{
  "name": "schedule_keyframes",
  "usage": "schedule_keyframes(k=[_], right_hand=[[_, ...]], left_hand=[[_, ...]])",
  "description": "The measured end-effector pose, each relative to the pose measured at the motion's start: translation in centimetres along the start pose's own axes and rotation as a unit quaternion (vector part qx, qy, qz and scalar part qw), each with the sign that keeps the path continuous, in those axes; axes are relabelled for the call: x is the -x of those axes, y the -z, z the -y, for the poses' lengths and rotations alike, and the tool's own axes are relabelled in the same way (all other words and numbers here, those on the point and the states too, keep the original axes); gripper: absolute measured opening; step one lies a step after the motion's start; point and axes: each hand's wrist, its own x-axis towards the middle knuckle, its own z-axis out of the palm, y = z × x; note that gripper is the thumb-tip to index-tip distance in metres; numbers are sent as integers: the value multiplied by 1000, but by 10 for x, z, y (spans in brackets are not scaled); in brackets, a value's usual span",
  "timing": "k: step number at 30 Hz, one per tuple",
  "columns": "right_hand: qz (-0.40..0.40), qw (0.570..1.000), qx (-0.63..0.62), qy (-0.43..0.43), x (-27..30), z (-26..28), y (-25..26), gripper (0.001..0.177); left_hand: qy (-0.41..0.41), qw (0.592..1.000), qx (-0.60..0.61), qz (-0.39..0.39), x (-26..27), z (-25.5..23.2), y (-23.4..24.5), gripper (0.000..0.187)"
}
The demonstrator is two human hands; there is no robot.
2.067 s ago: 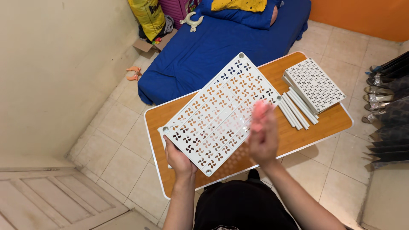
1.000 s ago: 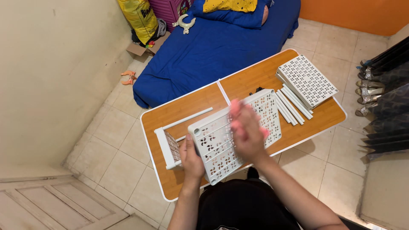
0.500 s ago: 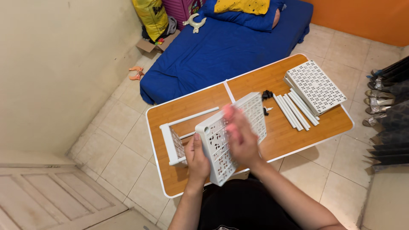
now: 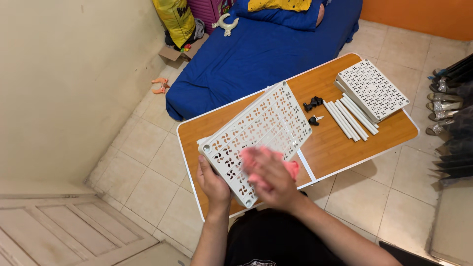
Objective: The person assembles a white plastic shelving unit on a wooden table. They connect white rods to a frame, insert perforated panels, and wipe the surfaces with a pink cloth. The person handles multiple components including rods, panels, and connectors.
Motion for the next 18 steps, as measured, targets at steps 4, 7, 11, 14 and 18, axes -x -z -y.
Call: schedule_keyframes(k=[4,7,11,14,18], right_hand=[[-100,991,63,-62,-5,-30,8,38],[-128,976,39,-169,-6,-53,32,47],[-163,953,50,-249,-5,-74,62,52],[-163,960,45,-223,-2,-84,76,50],[-202,954,-18,-222,-2,-112,84,44]], left_hand=[[-8,999,-14,30,1,-9,8,51],[16,999,-13,46,-1,-18,12,51],[29,995,-24,87,-5,-21,16,53],[31,989,-59,134,-3,-15,17,52],[3,982,-84,171,9,-5,9,51]])
